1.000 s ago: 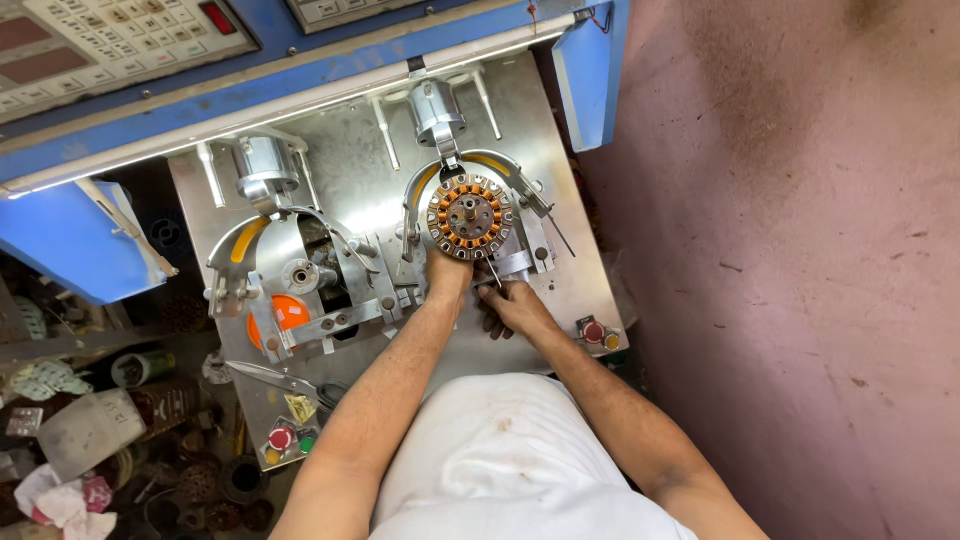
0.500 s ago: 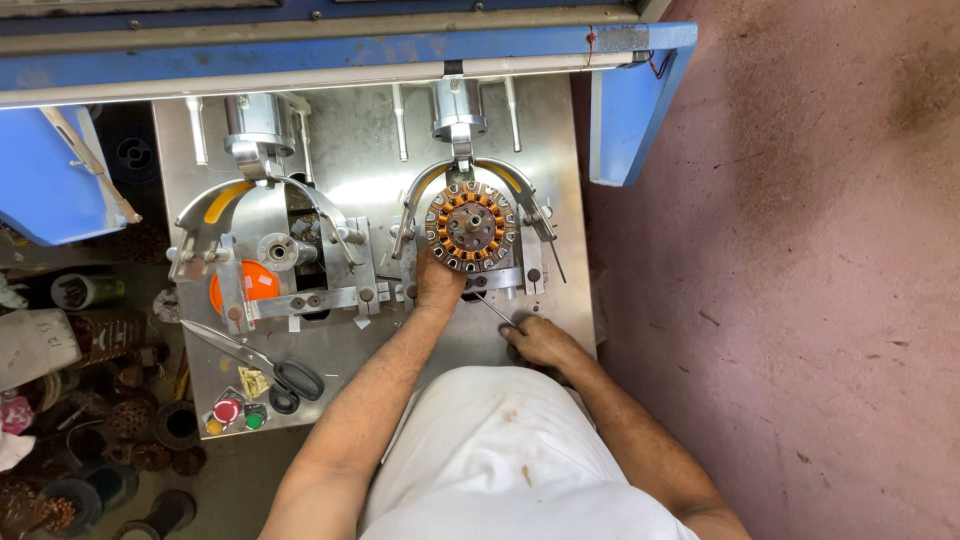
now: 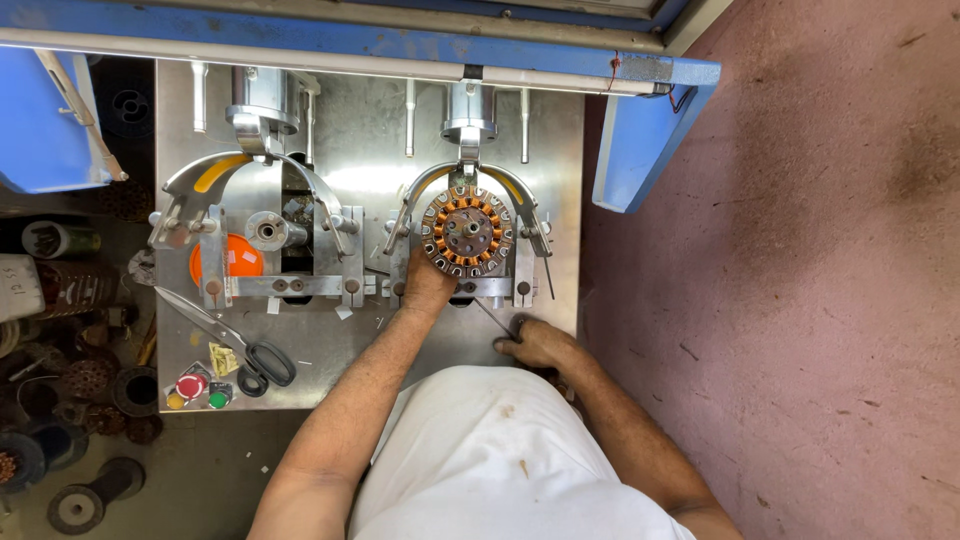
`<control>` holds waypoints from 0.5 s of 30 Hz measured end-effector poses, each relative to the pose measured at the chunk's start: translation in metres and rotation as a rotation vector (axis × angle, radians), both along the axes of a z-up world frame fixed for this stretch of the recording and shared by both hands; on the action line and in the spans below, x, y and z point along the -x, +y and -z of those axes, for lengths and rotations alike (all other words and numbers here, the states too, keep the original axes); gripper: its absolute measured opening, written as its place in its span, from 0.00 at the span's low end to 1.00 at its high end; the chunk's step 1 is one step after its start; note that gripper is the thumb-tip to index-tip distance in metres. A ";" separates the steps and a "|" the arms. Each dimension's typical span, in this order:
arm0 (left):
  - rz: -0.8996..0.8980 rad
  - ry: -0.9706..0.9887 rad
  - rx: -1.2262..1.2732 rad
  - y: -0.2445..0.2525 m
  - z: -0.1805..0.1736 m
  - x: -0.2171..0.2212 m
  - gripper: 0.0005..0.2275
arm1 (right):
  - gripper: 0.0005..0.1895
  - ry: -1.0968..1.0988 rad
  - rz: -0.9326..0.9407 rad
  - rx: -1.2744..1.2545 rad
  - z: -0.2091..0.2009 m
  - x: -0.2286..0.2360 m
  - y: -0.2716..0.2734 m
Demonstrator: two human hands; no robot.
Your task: The person assembles components of a motor winding machine. They place a metal bracket into the machine, secure it with a screwdriver, and then install a stator core into the machine's fixture.
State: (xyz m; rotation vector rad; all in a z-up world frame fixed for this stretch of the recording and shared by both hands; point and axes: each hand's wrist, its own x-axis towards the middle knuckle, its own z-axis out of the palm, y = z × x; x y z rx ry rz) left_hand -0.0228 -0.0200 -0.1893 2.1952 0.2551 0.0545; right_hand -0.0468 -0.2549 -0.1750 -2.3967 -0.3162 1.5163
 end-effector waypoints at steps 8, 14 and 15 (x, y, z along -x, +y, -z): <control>-0.073 -0.003 -0.006 -0.005 -0.008 0.001 0.16 | 0.19 -0.135 -0.058 -0.407 -0.143 -0.053 -0.022; -0.078 -0.010 0.021 -0.007 -0.007 0.001 0.15 | 0.23 -1.494 -0.025 -0.725 -0.240 -0.143 -0.020; -0.085 0.025 0.036 -0.006 -0.007 0.001 0.15 | 0.30 -1.504 -0.040 -0.696 -0.246 -0.162 -0.009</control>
